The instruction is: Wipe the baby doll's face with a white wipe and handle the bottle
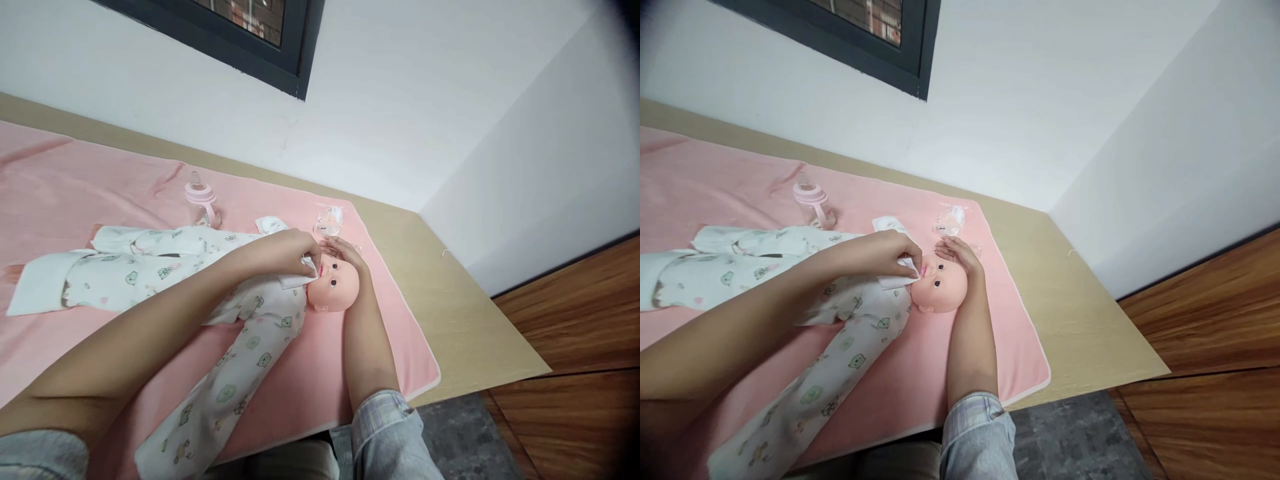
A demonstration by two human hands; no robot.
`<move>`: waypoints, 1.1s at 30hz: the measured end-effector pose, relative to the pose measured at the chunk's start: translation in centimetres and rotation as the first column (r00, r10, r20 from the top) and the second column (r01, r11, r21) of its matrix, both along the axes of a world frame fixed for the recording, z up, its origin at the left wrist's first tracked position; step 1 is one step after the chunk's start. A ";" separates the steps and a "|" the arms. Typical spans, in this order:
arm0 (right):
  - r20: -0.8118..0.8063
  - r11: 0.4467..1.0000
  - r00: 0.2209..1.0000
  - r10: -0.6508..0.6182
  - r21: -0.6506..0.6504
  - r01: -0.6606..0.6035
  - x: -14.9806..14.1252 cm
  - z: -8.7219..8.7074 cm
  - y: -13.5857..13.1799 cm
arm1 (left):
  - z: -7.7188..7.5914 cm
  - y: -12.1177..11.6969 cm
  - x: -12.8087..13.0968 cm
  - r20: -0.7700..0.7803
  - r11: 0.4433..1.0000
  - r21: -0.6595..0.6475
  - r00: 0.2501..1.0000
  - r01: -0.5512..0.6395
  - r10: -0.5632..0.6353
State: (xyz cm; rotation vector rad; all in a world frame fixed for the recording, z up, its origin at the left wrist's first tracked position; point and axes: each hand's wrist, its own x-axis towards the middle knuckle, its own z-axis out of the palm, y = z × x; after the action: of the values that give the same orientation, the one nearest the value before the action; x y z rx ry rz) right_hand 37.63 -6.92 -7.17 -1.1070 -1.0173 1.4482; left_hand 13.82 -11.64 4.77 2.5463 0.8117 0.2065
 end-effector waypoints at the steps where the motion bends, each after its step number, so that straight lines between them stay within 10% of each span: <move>1: -0.011 1.000 1.000 0.002 -0.003 -0.002 0.1 -0.2 0.1 | -0.1 0.0 0.1 -0.006 1.000 0.005 1.000 -0.008 0.008; 33: 0.030 0.997 0.998 0.056 0.050 -0.057 0.0 -0.1 0.5 | -0.8 0.9 0.0 0.122 0.992 0.125 0.993 -0.013 -0.002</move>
State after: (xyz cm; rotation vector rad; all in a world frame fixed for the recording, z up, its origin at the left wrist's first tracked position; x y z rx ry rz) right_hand 37.64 -6.46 -7.24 -1.0719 -1.1077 1.4472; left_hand 13.77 -10.74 3.94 2.6180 0.7809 0.4230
